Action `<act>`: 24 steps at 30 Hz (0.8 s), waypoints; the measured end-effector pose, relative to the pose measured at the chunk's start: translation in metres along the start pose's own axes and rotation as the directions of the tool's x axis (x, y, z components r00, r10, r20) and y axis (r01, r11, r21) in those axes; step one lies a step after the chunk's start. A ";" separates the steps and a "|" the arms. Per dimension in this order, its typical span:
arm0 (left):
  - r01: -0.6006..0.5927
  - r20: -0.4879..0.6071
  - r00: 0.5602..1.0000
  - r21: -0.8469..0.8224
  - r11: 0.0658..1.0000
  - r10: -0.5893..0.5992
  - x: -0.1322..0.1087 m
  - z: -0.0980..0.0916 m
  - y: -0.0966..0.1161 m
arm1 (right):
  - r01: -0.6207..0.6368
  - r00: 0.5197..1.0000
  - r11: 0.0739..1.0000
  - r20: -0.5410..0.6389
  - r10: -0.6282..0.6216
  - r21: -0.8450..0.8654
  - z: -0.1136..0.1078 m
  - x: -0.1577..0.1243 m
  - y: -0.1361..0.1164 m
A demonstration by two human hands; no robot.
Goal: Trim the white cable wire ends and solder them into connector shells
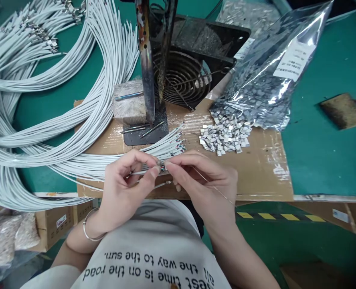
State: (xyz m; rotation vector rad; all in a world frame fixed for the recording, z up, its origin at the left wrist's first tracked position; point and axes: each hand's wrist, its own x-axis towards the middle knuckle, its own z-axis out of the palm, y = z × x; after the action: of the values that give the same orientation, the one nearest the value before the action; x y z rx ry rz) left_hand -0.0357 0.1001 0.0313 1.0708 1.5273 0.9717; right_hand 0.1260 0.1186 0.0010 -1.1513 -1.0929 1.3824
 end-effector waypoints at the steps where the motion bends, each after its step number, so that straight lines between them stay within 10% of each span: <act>1: -0.001 0.003 1.000 -0.007 1.000 0.001 0.000 0.000 0.000 | 0.000 1.000 1.000 0.000 0.000 0.003 0.000 0.000 0.000; 24: -0.016 -0.005 1.000 0.006 1.000 0.016 0.003 0.003 0.004 | 0.189 0.982 0.949 0.055 -0.181 -0.250 -0.010 -0.010 0.010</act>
State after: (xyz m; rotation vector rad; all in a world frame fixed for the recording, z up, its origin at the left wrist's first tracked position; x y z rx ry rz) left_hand -0.0321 0.1041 0.0332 1.0867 1.5283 0.9824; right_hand 0.1351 0.1083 -0.0097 -1.1771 -1.3960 1.1404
